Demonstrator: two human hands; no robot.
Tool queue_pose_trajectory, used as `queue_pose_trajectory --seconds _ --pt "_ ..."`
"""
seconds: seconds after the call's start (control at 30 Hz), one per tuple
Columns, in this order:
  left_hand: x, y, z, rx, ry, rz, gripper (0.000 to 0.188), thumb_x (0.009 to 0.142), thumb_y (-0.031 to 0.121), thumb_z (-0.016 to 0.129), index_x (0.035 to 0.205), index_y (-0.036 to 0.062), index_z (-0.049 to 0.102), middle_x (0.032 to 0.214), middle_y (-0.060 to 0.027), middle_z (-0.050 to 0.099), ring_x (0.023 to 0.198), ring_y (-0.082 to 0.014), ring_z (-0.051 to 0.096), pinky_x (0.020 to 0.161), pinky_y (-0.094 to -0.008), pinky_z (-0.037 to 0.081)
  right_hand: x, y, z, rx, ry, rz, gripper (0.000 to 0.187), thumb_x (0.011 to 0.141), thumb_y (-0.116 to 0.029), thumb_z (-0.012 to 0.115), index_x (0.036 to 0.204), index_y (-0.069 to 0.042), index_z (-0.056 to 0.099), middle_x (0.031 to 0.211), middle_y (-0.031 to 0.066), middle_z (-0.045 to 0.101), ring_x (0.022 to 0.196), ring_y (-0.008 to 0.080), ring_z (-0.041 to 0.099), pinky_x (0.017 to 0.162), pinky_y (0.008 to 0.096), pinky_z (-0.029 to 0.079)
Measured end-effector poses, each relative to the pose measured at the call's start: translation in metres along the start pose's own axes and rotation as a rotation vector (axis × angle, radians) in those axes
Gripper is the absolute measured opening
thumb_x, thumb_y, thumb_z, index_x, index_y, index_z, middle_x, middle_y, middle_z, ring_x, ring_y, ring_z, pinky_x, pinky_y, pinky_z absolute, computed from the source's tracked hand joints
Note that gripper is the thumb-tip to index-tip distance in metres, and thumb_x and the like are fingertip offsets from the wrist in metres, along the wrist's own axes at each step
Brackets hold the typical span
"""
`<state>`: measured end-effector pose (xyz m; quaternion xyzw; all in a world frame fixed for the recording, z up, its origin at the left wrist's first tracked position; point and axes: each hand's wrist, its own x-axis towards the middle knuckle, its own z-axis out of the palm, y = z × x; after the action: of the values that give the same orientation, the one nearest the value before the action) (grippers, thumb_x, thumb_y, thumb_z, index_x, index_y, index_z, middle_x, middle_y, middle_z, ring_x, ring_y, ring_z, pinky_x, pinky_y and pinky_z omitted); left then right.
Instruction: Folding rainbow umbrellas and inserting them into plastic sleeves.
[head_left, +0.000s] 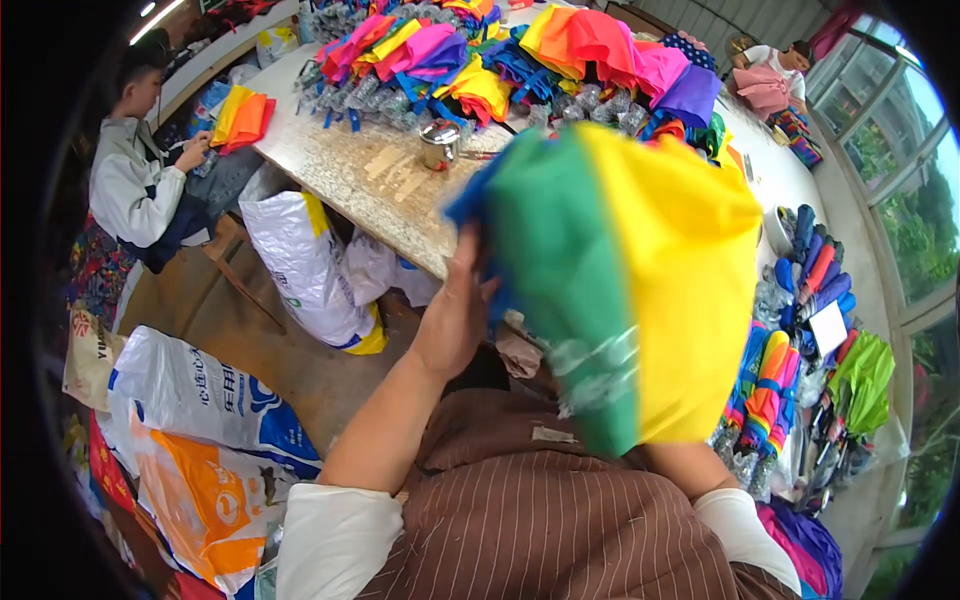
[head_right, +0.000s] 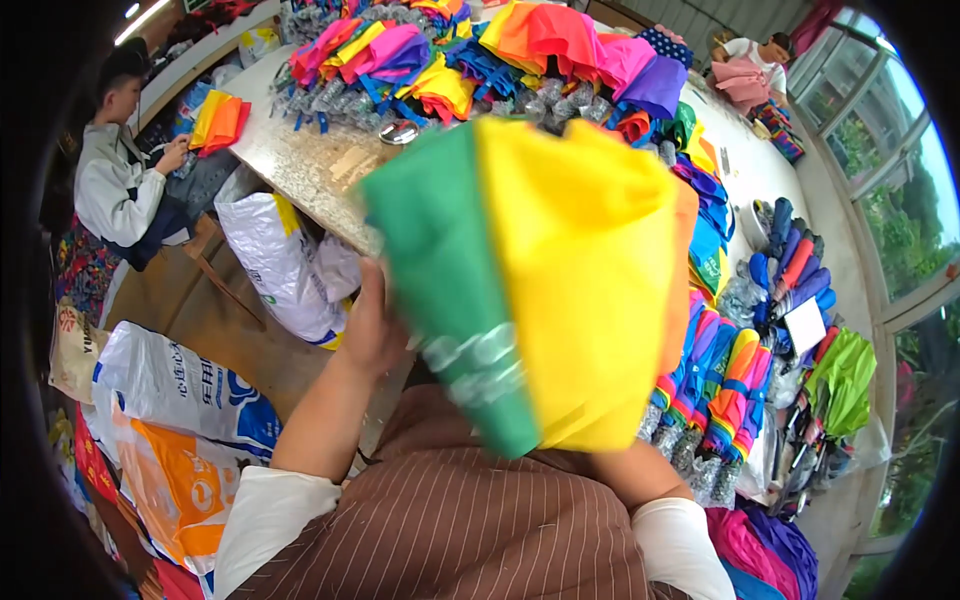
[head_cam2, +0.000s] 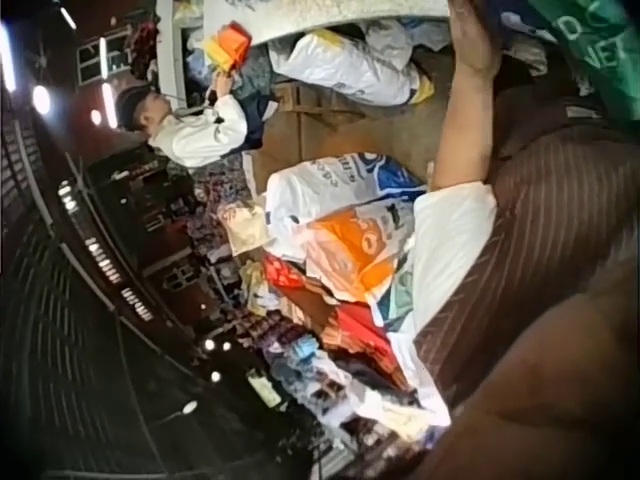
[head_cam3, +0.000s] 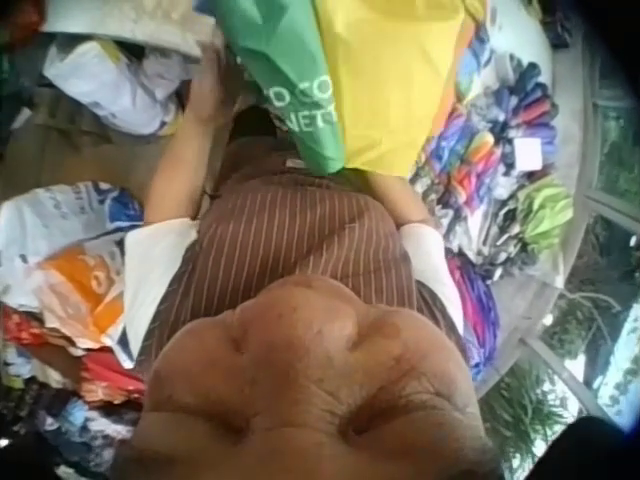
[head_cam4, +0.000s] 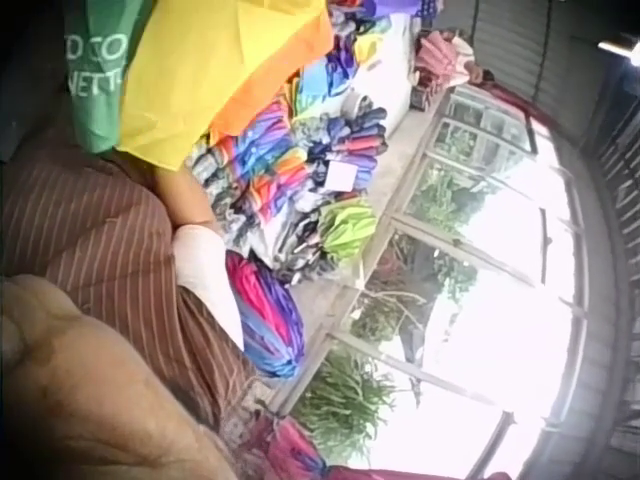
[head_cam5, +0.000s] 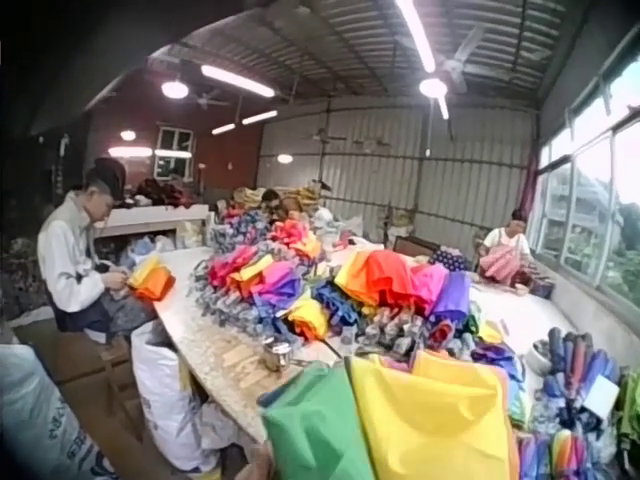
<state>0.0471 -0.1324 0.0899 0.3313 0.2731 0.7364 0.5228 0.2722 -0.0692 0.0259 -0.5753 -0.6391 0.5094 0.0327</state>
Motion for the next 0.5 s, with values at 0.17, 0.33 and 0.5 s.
queue_pose_trajectory --seconds 0.17,0.33,0.5 --pt "-0.022 -0.015 -0.068 0.334 -0.27 -0.079 0.063 0.098 0.048 0.036 0.145 0.0081 0.026 0.141 -0.0098 0.039 0.127 -0.0229 0.041 0.103 -0.0396 0.035 -0.029 -0.006 0.001 0.104 -0.195 -0.307 0.025 0.09 -0.019 0.055 0.109 -0.003 0.059 0.107 0.012 0.063 0.103 0.0243 0.059 0.095 0.0322 0.043" --pt "0.033 -0.035 -0.048 0.282 -0.262 -0.041 0.065 0.096 0.05 0.039 0.145 0.0082 0.026 0.141 -0.0099 0.039 0.127 -0.0237 0.041 0.104 -0.0403 0.035 -0.021 -0.009 0.011 -0.195 -0.103 -0.913 0.048 0.088 -0.019 0.058 0.131 -0.002 0.046 0.126 0.0147 0.055 0.118 0.029 0.052 0.1 0.0358 0.04" --pt "0.04 -0.039 -0.061 0.224 -0.244 0.006 0.068 0.095 0.051 0.041 0.145 0.0082 0.026 0.142 -0.01 0.039 0.127 -0.0244 0.042 0.104 -0.041 0.035 -0.048 -0.035 0.017 -0.188 -0.064 -0.846 0.044 0.087 -0.021 0.059 0.126 -0.003 0.048 0.123 0.0144 0.057 0.113 0.0316 0.054 0.096 0.0389 0.043"
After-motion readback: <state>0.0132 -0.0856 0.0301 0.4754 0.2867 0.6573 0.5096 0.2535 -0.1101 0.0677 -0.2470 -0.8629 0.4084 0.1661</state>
